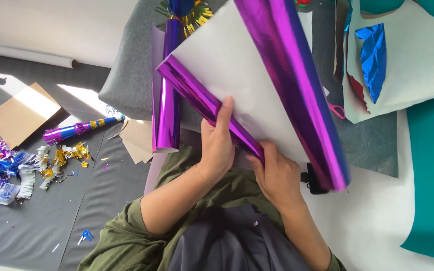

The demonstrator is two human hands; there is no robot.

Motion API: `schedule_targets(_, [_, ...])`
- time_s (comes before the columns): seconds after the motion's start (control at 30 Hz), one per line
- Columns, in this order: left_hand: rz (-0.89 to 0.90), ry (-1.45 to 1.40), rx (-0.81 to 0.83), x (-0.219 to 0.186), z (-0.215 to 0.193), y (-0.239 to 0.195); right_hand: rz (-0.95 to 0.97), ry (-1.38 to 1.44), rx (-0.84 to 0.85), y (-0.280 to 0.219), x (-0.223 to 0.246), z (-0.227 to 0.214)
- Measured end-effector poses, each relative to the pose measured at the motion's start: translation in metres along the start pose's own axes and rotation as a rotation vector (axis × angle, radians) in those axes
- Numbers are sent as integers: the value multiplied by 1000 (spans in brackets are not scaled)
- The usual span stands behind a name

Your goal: Cutting and folding purple metallic foil to create decorative fringe for party hats.

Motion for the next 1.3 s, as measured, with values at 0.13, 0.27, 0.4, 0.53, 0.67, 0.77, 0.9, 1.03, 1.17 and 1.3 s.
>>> schedule_targets(0.13, [-33, -34, 53, 9, 4, 8, 61, 780, 307, 6, -16, 13])
schedule_targets(0.27, [-16, 32, 27, -12, 17, 18, 173, 473, 390, 16, 6, -3])
schedule_targets(0.4, [-6, 45, -59, -37, 35, 8, -15, -103, -19, 8, 10, 4])
schedule_targets(0.53, [-141, 15, -95, -13, 18, 21, 95, 712, 418, 10, -16, 29])
schedule_targets(0.67, [-66, 23, -96, -7, -2, 34, 99, 566, 402, 4, -16, 39])
schedule_targets(0.77, [-10, 49, -135, -28, 10, 24, -90, -178, -57, 7, 12, 12])
schedule_targets(0.9, [-20, 30, -149, -24, 6, 25, -48, -14, 120, 3, -1, 20])
schedule_targets(1.03, [3, 16, -155, -27, 8, 24, 38, 355, 429, 4, -10, 4])
schedule_targets(1.17, [86, 19, -148, -43, 18, 20, -107, -408, -45, 0, 8, 11])
schedule_targets(1.3, [90, -35, -158, -48, 17, 22, -66, 17, 201, 2, -7, 6])
Point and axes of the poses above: each hand's wrist, its own y-axis towards the middle knuckle, its own z-axis out of the palm, x = y × z, the point moved 7 cm from there along y, towards the middle knuckle, and after that the axes turned 12 degrees about -y, right-handed, at the moved point
